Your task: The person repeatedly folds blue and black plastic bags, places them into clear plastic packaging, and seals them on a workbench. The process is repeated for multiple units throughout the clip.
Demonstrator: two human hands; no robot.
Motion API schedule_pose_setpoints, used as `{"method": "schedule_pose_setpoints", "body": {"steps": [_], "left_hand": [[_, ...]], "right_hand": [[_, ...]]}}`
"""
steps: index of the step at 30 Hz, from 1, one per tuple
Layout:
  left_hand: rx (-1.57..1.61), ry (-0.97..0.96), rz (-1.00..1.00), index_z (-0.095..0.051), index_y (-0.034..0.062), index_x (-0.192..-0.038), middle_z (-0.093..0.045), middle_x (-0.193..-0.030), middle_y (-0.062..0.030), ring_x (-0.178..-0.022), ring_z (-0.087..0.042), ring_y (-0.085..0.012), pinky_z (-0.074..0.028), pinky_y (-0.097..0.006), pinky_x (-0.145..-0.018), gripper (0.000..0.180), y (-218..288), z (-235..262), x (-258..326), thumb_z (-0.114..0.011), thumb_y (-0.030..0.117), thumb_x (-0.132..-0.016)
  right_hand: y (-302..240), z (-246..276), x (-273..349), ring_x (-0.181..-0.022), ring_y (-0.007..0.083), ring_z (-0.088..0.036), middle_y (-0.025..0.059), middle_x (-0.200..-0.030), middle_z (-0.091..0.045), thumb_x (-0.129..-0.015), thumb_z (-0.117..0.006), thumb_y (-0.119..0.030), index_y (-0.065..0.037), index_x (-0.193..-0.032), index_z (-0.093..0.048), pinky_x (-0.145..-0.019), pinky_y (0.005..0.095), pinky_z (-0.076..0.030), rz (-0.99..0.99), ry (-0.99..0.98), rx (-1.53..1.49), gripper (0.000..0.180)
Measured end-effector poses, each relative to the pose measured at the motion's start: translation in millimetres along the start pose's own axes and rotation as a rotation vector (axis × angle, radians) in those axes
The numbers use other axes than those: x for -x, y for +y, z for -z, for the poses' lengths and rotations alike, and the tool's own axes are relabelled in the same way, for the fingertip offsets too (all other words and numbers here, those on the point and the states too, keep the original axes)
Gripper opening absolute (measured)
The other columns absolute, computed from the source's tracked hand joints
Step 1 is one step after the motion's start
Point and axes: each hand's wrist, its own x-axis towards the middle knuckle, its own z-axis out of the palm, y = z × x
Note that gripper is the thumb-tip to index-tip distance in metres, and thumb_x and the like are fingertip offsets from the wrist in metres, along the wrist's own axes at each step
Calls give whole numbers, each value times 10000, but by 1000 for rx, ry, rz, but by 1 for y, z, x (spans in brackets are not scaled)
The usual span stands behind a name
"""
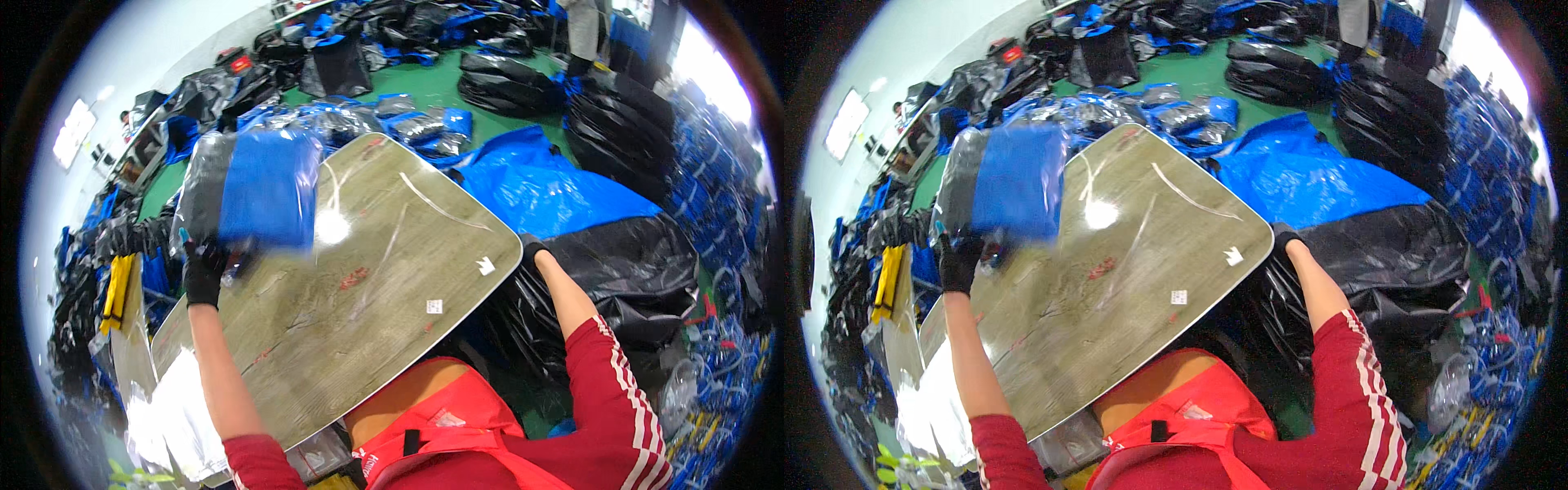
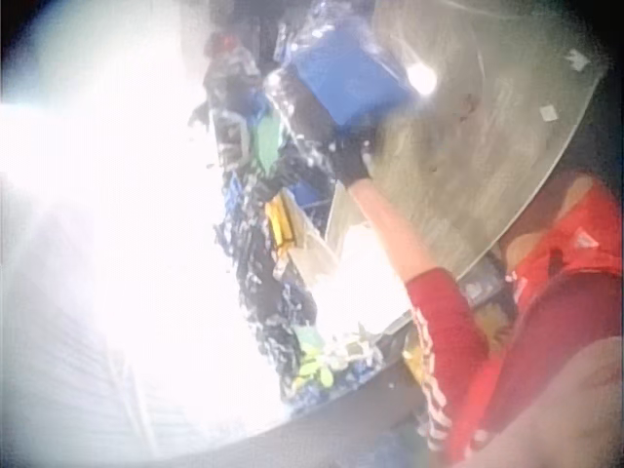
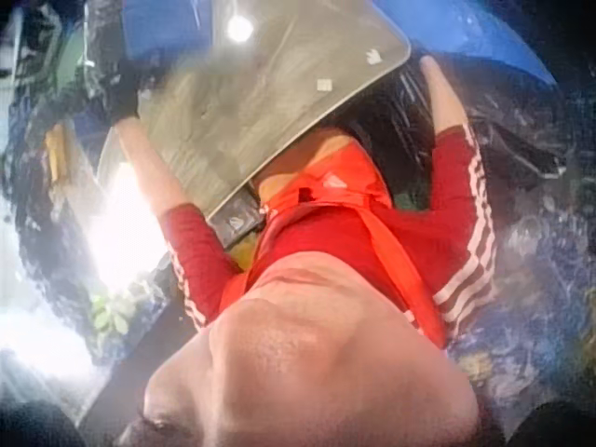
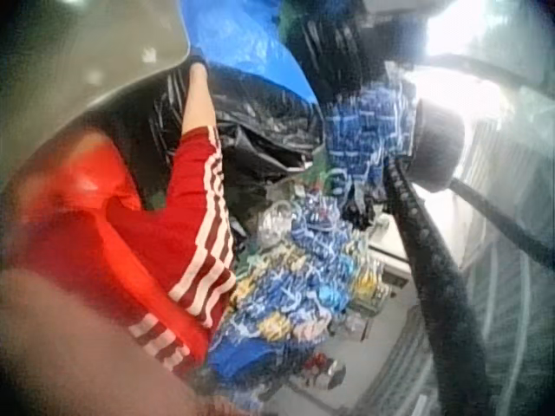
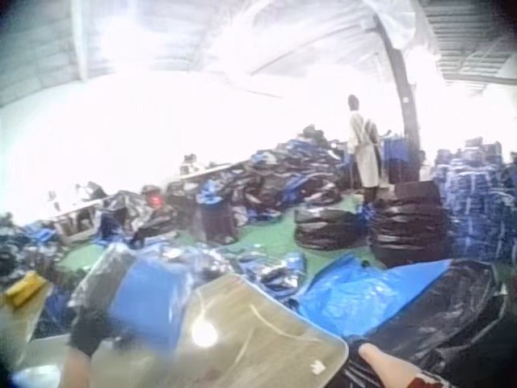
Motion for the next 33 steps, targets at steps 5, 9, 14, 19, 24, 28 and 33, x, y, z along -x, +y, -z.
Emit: {"method": "schedule_pose_setpoints", "body": {"steps": [5, 9, 14, 19, 24, 28, 33], "left_hand": [[78, -284, 98, -529, 46, -1137, -633, -1021, -119, -912, -630, -244, -518, -408, -844, 329, -71, 3, 22, -566, 311, -945], [83, -334, 284, -548, 32, -1082, -655, -998, -148, -884, -662, -283, -556, -429, -789, 334, -149, -4, 122, -585, 329, -933], [199, -276, 389, -509, 62, -1196, -648, -1067, -167, -902, -670, -293, -564, -424, -792, 362, -181, -16, 229, -580, 308, -940], [98, -389, 256, -498, 28, -1271, -637, -1116, -186, -968, -661, -301, -544, -433, -840, 419, -188, 21, 306, -561, 286, -946], [184, -425, 299, -408, 28, -1338, -588, -1201, -213, -1069, -607, -359, -480, -487, -945, 554, -193, 71, 309, -488, 425, -960], [214, -545, 388, -396, 40, -1329, -521, -1307, -220, -1190, -520, -365, -403, -493, -1031, 587, -162, 76, 243, -334, 507, -979], [175, -941, 507, -350, 44, -1382, -464, -1373, -188, -1231, -472, -320, -377, -430, -1056, 542, -90, 68, 171, -324, 433, -1005]], "right_hand": [[21, 40, -25, -741, 299, -658, 142, -820, -688, -784, -670, -313, -97, -827, -690, -696, 410, -526, -259, 128, -42, 221], [26, 34, -21, -680, 323, -633, 162, -781, -669, -845, -583, -411, -86, -813, -687, -640, 443, -494, -20, -25, -49, 342], [32, -18, -29, -991, 392, -603, 241, -1105, -625, -881, -500, -425, -87, -1105, -656, -849, 463, -482, 181, -25, 216, 435], [-9, 90, -6, -983, 374, -601, 224, -1159, -596, -900, -467, -446, -65, -1186, -586, -836, 468, -470, -76, 457, 143, 491], [-124, 191, 155, -774, 168, -544, 104, -845, -635, -911, -587, -404, -40, -988, -597, -724, 355, -474, 477, 429, -597, 373], [-176, 160, 328, -822, 168, -594, 83, -854, -636, -918, -610, -234, -51, -956, -627, -775, 316, -492, 731, -39, -418, 188], [-163, 123, 418, -825, 221, -604, 90, -866, -626, -930, -614, -218, -29, -902, -598, -792, 344, -471, 1100, -1076, -570, 191]]}}
